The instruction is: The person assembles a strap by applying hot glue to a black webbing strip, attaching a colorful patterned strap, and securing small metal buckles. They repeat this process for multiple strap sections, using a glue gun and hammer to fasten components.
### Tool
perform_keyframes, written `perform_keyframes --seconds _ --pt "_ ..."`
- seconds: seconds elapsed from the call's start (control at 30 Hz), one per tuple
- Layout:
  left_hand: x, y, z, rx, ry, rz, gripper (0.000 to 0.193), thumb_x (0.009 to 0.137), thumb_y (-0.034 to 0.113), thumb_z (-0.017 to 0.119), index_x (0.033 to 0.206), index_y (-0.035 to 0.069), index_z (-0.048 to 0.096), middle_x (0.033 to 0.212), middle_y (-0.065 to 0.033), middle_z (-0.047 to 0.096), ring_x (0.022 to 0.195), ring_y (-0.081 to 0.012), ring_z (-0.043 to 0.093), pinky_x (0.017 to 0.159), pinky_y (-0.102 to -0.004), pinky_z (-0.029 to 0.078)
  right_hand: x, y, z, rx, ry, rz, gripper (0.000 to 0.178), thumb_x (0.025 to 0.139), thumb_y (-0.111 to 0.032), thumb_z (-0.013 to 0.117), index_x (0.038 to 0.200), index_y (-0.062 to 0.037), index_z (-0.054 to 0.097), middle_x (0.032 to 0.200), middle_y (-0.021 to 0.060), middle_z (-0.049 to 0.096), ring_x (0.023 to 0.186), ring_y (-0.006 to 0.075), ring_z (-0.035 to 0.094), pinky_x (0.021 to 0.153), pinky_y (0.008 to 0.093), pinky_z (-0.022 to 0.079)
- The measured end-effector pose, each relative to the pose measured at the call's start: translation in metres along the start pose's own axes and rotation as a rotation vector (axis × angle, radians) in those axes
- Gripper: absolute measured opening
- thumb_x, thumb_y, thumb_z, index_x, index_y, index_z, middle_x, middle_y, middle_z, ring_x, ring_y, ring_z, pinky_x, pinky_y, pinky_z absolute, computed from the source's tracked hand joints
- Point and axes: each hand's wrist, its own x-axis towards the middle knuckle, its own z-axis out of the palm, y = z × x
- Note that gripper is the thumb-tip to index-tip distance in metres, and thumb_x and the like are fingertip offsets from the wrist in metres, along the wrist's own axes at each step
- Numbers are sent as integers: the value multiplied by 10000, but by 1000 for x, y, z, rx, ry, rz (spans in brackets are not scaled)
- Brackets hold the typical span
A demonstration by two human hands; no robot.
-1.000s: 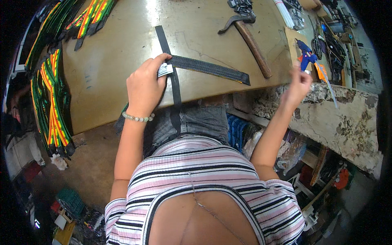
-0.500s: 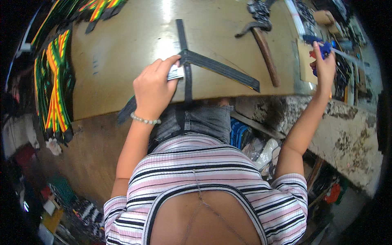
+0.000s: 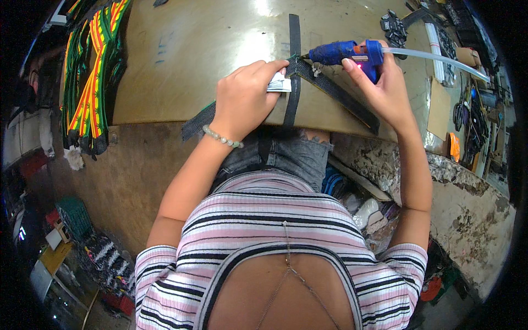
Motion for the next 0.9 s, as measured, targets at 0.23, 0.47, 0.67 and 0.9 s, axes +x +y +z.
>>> perform_keyframes --seconds 0.23,0.47,0.67,0.9 --pt "1 0 1 14 3 1 167 867 173 670 1022 166 732 804 -84 677 715 -286 664 603 -373 513 2 -4 2 -115 3 -19 490 883 -393 718 1144 -14 548 854 169 702 734 275 690 693 360 519" --pt "0 -1 1 31 -6 0 196 848 161 676 1037 170 729 817 -85 683 735 -281 672 612 -373 517 -18 -10 1 -84 -67 15 490 889 -367 719 1148 -7 511 859 177 712 750 301 707 701 363 534" --pt "-1 -1 3 28 -16 -2 270 812 132 679 1072 191 720 836 -74 690 768 -276 678 644 -368 530 -35 -20 -1 5 -129 80 444 893 -319 720 1141 -15 512 884 174 720 810 311 725 742 358 545" --pt "-2 -1 2 59 -46 -16 301 796 121 700 1088 192 717 873 -76 696 794 -284 679 675 -362 536 -47 -31 -5 64 -217 113 400 871 -273 752 1105 -19 549 883 140 714 756 271 713 709 345 541"
